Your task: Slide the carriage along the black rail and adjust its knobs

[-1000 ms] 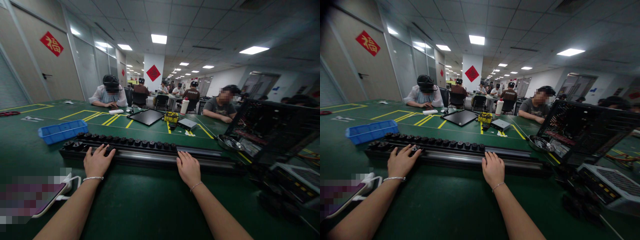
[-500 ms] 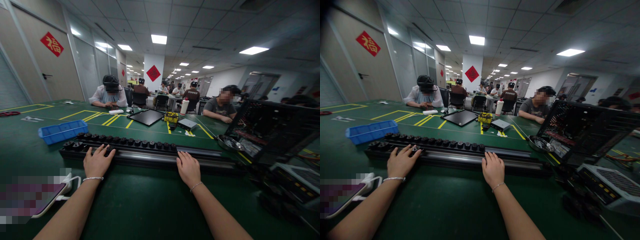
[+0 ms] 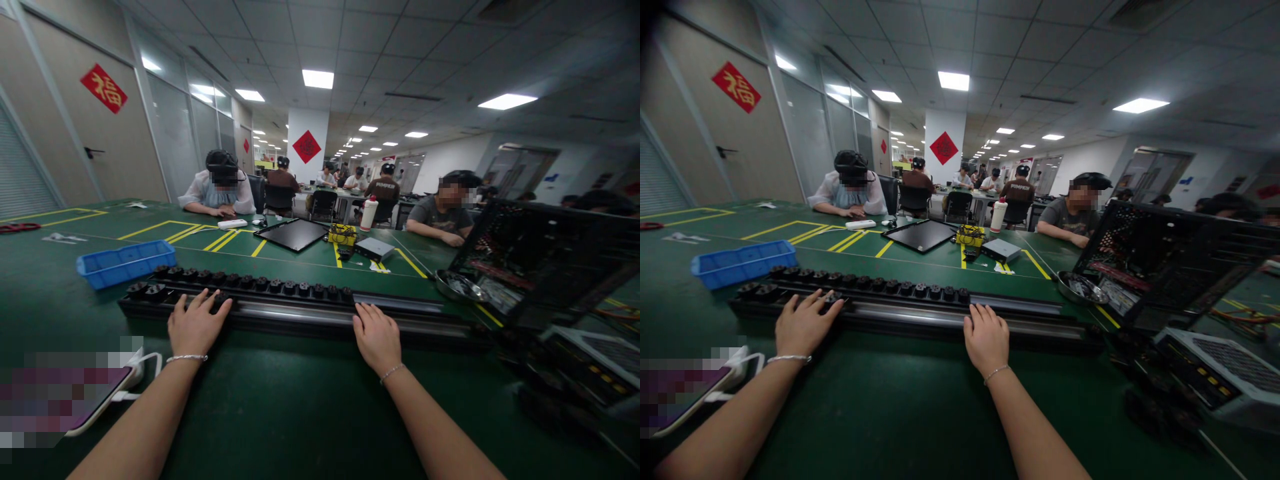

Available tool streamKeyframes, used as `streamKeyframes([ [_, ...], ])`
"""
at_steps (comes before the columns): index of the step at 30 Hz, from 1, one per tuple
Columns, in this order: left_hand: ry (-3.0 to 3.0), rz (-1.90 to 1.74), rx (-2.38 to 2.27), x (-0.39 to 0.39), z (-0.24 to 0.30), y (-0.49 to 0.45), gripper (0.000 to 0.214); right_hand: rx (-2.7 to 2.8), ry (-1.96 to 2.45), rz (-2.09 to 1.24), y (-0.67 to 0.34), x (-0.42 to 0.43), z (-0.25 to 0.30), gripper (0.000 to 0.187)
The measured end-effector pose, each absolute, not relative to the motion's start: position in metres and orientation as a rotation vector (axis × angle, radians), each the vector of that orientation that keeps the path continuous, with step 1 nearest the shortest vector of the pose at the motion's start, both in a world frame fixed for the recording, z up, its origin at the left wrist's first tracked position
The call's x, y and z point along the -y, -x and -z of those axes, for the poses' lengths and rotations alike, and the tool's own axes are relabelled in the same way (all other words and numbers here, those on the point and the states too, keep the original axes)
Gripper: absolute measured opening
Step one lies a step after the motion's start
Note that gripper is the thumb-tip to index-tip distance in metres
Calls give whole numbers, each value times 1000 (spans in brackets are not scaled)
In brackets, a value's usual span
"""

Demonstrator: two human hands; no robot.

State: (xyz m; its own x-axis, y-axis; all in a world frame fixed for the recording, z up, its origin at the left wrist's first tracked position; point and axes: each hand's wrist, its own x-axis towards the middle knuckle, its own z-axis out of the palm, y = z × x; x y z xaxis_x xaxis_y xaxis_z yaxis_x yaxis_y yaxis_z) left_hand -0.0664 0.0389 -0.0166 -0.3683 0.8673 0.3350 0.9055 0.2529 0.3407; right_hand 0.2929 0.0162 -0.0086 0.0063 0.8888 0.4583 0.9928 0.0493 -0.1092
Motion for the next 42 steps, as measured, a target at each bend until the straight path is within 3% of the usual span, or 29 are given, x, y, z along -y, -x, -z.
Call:
streamKeyframes([
  [42, 1732, 640, 2309, -39, 16, 62, 57, 1932, 1881, 358, -294, -17, 10, 45],
])
